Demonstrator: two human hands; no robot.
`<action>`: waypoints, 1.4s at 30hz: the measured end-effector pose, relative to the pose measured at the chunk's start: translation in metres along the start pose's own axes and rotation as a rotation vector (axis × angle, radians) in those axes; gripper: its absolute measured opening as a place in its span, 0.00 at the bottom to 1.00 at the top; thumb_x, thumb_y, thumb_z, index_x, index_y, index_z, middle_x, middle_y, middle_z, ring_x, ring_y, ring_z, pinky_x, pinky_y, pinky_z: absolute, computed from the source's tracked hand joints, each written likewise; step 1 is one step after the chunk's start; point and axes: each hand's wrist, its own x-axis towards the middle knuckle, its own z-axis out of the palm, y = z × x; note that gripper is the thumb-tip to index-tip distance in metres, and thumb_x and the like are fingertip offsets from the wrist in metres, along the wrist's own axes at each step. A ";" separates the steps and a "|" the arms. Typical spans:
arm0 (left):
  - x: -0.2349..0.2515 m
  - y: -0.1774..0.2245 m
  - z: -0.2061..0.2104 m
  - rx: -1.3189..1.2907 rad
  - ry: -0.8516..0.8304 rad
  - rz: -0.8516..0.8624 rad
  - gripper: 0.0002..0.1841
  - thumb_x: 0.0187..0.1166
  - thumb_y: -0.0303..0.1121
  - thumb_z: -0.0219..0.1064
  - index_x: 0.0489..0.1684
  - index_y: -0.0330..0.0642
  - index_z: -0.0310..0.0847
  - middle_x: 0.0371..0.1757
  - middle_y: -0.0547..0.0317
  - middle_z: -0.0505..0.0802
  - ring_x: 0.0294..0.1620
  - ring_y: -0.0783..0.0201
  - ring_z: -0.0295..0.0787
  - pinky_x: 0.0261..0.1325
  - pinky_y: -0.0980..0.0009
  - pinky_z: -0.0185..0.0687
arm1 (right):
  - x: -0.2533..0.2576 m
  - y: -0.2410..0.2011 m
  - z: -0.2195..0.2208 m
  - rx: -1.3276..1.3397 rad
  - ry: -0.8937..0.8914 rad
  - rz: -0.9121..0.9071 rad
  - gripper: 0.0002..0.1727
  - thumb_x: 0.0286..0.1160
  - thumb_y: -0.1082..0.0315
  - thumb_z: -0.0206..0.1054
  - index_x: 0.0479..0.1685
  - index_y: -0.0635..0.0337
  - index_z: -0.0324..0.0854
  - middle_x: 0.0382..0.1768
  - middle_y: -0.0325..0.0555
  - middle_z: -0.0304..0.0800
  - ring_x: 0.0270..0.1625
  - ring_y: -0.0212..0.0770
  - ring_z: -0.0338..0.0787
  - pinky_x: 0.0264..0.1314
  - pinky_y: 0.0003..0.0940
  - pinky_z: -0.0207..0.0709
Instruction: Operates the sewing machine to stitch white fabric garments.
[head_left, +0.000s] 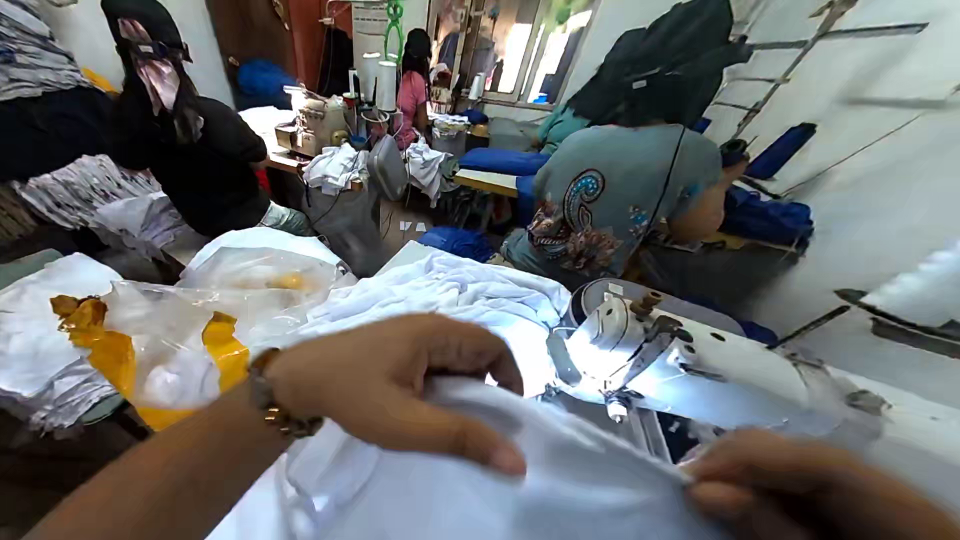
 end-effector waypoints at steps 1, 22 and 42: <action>0.000 -0.023 0.011 -0.002 -0.024 -0.071 0.16 0.87 0.39 0.61 0.42 0.34 0.88 0.28 0.70 0.87 0.29 0.85 0.80 0.33 0.86 0.76 | -0.017 0.012 0.009 0.037 -0.010 0.086 0.08 0.87 0.68 0.62 0.49 0.63 0.81 0.41 0.32 0.90 0.44 0.10 0.83 0.50 0.09 0.78; 0.069 -0.161 0.095 0.106 -0.327 -0.718 0.18 0.87 0.32 0.60 0.22 0.35 0.83 0.18 0.61 0.77 0.21 0.69 0.69 0.28 0.68 0.64 | -0.133 0.145 0.074 -0.516 0.115 0.252 0.20 0.73 0.70 0.54 0.49 0.55 0.95 0.35 0.51 0.92 0.42 0.51 0.91 0.53 0.49 0.82; 0.091 -0.169 0.170 0.804 -0.138 -0.674 0.10 0.82 0.22 0.61 0.49 0.33 0.89 0.57 0.38 0.90 0.58 0.40 0.89 0.51 0.48 0.85 | -0.132 0.174 0.080 -0.703 -0.025 0.210 0.20 0.68 0.72 0.55 0.48 0.59 0.94 0.31 0.54 0.90 0.37 0.60 0.90 0.43 0.57 0.78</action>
